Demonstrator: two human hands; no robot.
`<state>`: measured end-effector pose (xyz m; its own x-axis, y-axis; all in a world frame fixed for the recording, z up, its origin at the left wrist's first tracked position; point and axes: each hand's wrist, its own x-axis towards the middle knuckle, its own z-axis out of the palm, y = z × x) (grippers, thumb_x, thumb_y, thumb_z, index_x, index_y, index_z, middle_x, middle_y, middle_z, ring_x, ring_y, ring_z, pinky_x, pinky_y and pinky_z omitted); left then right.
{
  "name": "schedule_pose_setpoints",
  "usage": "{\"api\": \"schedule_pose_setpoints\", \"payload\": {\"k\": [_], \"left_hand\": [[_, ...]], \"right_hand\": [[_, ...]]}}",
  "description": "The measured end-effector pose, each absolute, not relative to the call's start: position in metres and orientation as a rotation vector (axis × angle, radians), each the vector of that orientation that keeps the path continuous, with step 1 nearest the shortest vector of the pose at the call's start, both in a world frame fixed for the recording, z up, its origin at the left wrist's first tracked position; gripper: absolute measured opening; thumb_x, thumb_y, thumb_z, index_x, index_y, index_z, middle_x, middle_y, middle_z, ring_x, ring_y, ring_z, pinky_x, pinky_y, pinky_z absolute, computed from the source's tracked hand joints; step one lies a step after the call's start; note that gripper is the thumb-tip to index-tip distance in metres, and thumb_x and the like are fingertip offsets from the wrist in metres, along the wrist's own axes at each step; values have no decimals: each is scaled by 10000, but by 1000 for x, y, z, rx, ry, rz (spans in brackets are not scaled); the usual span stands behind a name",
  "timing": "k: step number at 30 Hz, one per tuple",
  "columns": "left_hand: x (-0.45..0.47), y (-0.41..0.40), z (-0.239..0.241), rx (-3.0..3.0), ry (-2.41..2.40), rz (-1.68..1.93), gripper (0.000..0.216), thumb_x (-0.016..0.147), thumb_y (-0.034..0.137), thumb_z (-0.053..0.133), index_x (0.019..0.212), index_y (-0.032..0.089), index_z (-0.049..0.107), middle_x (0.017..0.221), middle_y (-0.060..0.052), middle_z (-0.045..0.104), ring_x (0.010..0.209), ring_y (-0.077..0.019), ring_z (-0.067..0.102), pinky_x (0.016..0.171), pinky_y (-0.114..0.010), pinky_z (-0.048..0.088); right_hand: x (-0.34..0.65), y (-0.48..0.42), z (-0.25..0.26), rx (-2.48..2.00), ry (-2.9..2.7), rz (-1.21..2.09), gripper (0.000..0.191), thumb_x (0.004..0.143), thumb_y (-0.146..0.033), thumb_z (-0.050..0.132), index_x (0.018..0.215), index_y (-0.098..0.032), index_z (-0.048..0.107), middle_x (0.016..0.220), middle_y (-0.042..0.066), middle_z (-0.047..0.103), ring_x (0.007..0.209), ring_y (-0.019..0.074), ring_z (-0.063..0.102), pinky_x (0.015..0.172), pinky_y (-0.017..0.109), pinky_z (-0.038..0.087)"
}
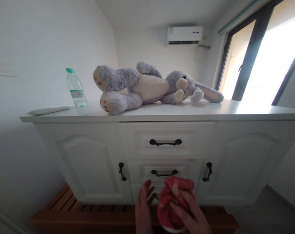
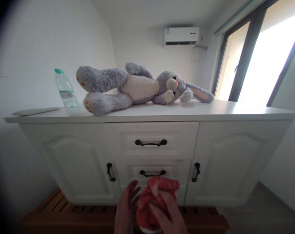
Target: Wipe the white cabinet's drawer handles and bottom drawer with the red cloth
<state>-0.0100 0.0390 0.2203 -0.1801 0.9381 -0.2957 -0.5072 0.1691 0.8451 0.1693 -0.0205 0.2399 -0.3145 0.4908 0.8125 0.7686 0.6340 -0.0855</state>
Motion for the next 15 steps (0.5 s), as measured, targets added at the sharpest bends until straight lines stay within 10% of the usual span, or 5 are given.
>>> {"api": "schedule_pose_setpoints", "payload": {"k": [4,8,15], "left_hand": [[-47,26,245,860,1399,1871,633,907,570,498,1485,325,415,1600,-72,458,1444,-282,458,1217,-441,373],[-72,57,239,1141,1651,1792,663,936,510,452,1504,170,409,1665,-147,354,1549,-276,290,1306,-454,177],[-50,83,209,1252,1629,1632,626,951,476,424,1448,100,490,1644,-192,381,1546,-282,309,1306,-466,188]], "right_hand": [[85,54,287,-661,-2283,-450,425,1003,-233,510,1424,-180,524,1355,69,652,1306,213,535,1149,465,441],[23,128,273,-500,-2546,-465,463,1076,-295,236,1235,-128,638,1324,33,647,1351,143,486,1130,335,412],[51,153,247,-586,-2574,-513,347,1036,-247,422,1314,-94,561,1321,96,655,1330,197,520,1199,398,339]]}}
